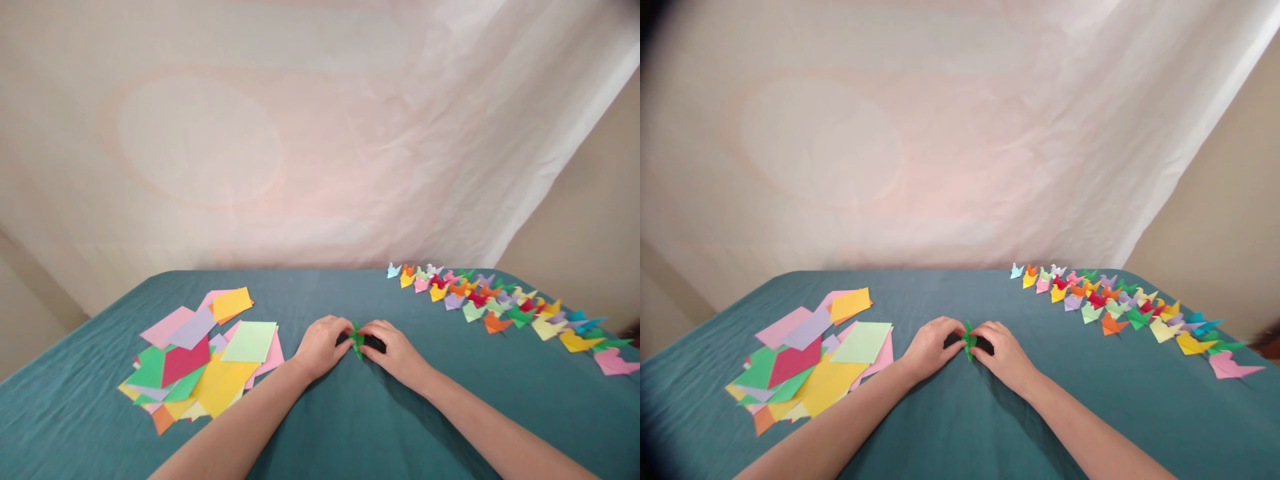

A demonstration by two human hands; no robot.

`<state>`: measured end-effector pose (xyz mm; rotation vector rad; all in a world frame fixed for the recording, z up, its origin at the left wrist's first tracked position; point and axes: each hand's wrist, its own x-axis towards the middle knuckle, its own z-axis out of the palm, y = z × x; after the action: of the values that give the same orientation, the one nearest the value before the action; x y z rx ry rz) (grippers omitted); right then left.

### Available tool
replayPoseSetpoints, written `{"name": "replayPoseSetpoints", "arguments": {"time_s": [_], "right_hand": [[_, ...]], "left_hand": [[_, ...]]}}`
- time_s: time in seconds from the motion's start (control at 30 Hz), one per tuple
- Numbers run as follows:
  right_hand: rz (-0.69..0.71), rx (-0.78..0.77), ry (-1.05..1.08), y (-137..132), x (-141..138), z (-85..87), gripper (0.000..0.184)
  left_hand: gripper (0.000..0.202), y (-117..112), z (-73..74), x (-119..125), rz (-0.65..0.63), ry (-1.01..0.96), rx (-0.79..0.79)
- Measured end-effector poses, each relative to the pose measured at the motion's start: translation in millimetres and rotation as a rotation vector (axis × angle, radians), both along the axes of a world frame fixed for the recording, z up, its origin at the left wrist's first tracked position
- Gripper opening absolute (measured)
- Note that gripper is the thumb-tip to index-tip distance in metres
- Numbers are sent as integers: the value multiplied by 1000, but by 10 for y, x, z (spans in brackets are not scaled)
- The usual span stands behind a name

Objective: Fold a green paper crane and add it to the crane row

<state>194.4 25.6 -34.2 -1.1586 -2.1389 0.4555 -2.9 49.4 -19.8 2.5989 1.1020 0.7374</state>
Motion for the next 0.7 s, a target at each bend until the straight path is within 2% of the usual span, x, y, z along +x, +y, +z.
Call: {"name": "replayPoseSetpoints", "arguments": {"time_s": [0.13, 0.3, 0.57, 0.7], "right_hand": [[-17, -19, -13, 9, 0, 0, 22], [-31, 16, -72, -1, 5, 4, 24], [-32, 102, -251, -52, 3, 51, 24], [-7, 113, -306, -64, 6, 91, 25]], "left_hand": [[16, -54, 56, -5, -61, 107, 127], [23, -160, 99, 11, -106, 234, 176], [36, -230, 67, 31, -77, 339, 220], [33, -276, 63, 55, -63, 369, 233]]}}
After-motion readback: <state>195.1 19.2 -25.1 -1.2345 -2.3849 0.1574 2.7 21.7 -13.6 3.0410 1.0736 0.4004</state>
